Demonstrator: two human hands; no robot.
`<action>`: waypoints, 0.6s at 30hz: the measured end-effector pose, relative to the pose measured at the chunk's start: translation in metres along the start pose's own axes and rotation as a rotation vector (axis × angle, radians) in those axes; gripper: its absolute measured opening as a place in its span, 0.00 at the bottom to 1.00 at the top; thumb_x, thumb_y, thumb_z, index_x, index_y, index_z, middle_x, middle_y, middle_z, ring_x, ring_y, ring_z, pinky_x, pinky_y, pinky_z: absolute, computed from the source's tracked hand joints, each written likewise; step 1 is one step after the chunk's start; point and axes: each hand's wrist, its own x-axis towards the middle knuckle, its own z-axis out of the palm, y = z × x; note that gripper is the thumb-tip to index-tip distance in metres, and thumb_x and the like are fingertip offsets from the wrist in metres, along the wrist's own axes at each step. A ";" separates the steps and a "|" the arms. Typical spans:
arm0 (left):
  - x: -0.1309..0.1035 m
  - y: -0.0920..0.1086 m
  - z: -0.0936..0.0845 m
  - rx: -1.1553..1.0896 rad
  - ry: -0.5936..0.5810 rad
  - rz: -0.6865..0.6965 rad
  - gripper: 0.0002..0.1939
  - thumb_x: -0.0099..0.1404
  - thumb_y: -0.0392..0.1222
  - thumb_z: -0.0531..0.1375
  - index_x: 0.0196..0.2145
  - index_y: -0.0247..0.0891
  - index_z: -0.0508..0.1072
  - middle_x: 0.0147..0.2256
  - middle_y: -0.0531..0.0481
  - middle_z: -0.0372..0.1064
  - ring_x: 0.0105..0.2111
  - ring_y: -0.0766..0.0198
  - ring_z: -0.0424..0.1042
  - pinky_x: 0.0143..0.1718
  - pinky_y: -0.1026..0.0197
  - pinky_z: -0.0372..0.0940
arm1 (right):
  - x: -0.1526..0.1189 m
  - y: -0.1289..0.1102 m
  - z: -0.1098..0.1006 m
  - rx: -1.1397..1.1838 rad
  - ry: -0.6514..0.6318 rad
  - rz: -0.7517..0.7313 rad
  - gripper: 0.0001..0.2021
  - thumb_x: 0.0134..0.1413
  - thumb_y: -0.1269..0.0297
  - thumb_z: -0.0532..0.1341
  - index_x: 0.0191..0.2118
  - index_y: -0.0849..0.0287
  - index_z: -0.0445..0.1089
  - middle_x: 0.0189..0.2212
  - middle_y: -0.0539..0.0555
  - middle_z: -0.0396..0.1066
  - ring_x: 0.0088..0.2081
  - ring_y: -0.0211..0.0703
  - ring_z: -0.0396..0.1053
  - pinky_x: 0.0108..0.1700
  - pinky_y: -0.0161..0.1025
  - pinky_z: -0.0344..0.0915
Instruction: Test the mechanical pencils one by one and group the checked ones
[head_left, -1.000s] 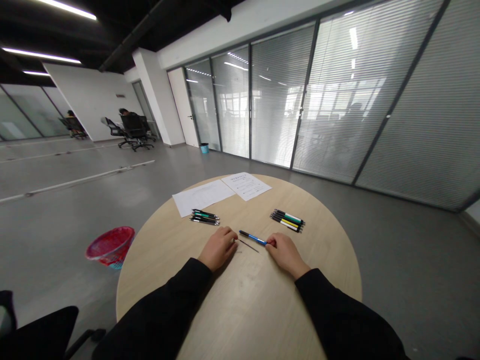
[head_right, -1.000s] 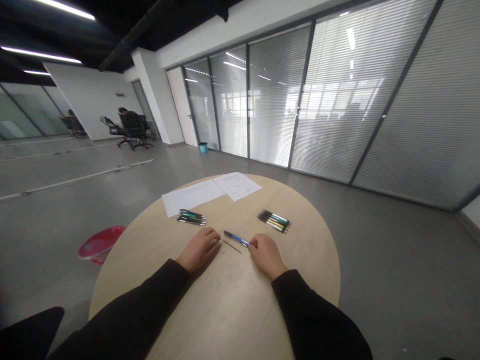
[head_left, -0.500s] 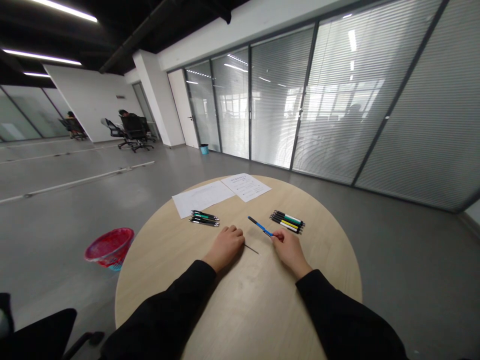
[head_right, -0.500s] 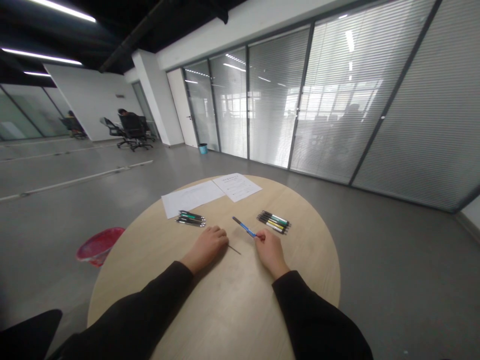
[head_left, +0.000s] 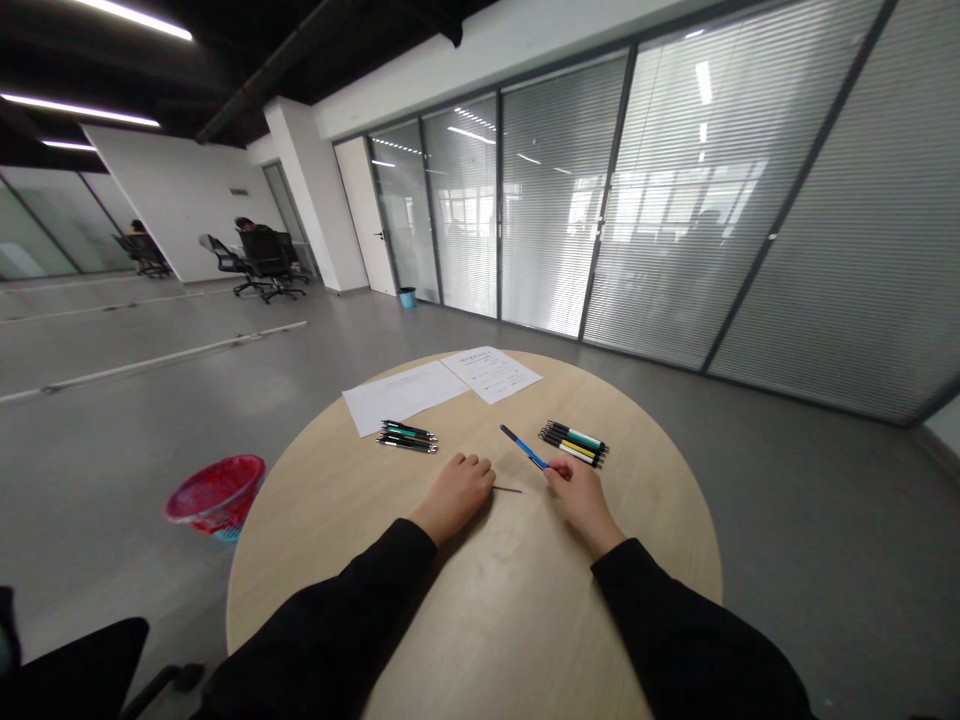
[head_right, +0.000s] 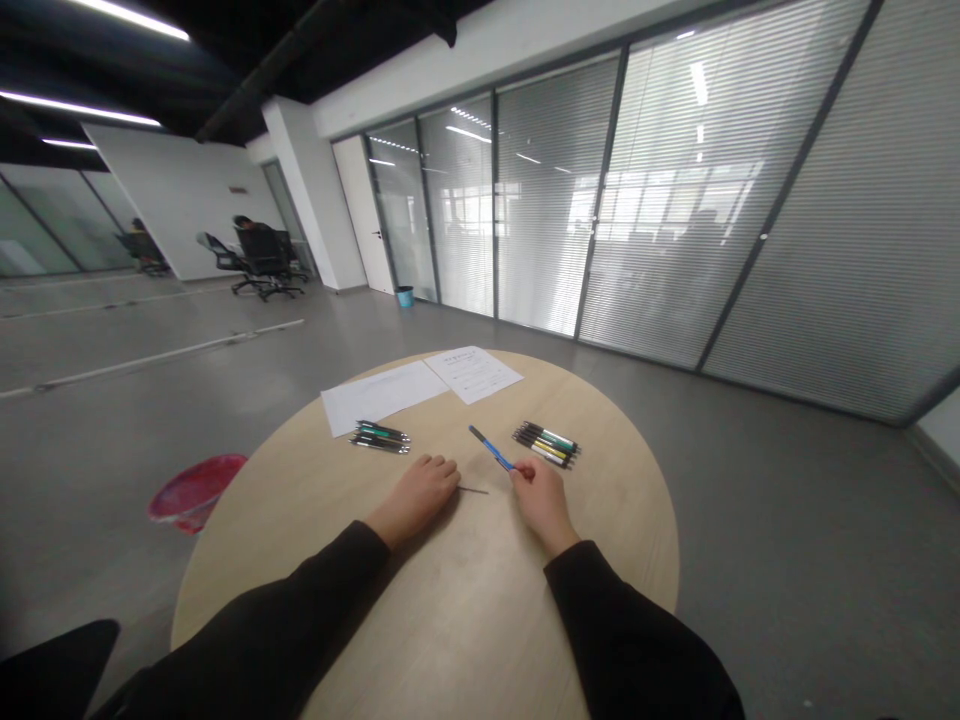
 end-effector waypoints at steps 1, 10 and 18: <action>0.000 0.001 0.000 0.014 -0.001 0.003 0.10 0.68 0.30 0.52 0.34 0.36 0.72 0.36 0.40 0.70 0.37 0.54 0.67 0.38 0.52 0.56 | 0.000 0.001 0.000 0.004 0.003 0.003 0.10 0.51 0.60 0.60 0.34 0.60 0.75 0.31 0.57 0.77 0.33 0.49 0.73 0.38 0.42 0.68; 0.000 0.001 -0.006 0.057 -0.010 0.019 0.09 0.68 0.29 0.51 0.35 0.34 0.70 0.36 0.39 0.69 0.36 0.53 0.67 0.39 0.51 0.56 | 0.002 0.001 -0.003 0.052 0.008 0.032 0.11 0.50 0.58 0.60 0.34 0.60 0.75 0.30 0.56 0.77 0.31 0.48 0.72 0.34 0.41 0.67; -0.008 -0.008 -0.029 -0.112 0.085 -0.103 0.09 0.63 0.27 0.51 0.33 0.37 0.67 0.32 0.43 0.69 0.33 0.55 0.66 0.38 0.54 0.58 | 0.004 0.006 -0.004 0.133 0.045 0.028 0.11 0.50 0.58 0.61 0.35 0.60 0.73 0.31 0.57 0.75 0.33 0.48 0.71 0.36 0.41 0.67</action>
